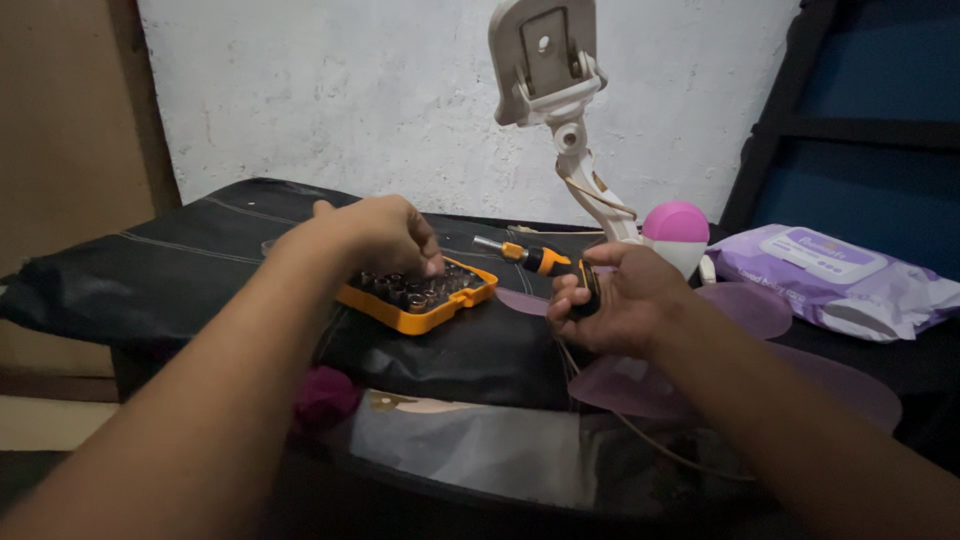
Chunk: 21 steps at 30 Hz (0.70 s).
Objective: The person disassembles a small pink and white electric fan using a screwdriver. They remove screws from the fan head and base, detach the fan blades, and separate the motor housing from the stand.
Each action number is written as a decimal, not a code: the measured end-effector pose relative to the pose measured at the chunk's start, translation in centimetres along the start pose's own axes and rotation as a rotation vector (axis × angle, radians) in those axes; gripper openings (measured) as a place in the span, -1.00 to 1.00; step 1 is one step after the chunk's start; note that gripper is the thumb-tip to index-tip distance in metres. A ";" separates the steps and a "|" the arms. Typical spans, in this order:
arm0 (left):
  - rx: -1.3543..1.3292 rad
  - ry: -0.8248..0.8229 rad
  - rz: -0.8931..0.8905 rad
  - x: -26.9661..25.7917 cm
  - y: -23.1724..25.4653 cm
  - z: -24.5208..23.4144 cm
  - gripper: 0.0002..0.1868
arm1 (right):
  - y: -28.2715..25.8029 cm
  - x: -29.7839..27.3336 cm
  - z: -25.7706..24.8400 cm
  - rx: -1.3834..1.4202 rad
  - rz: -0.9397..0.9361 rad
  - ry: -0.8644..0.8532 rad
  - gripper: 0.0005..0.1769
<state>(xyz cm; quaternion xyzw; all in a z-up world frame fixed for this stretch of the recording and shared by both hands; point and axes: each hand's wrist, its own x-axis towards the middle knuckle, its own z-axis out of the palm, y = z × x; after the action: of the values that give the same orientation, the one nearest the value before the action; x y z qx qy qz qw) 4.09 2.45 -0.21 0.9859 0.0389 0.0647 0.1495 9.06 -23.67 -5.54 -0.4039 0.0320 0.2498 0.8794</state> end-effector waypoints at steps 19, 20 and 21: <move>0.007 0.080 0.016 -0.2 1.0 0.1 -0.89 | -0.3 -0.8 0.2 -0.033 -0.091 0.066 -0.80; 0.006 0.086 0.008 -0.1 0.9 0.1 -0.89 | -0.2 -0.8 0.3 -0.022 -0.074 0.054 -0.79; 0.003 0.079 0.017 -0.1 0.9 0.1 -0.89 | -0.2 -0.9 0.4 -0.009 -0.058 0.040 -0.79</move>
<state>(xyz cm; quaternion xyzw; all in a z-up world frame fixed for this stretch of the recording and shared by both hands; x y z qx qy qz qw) 4.09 1.53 -0.06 0.9831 0.0367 0.1049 0.1456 8.35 -23.86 -4.94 -0.4138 0.0365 0.2161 0.8836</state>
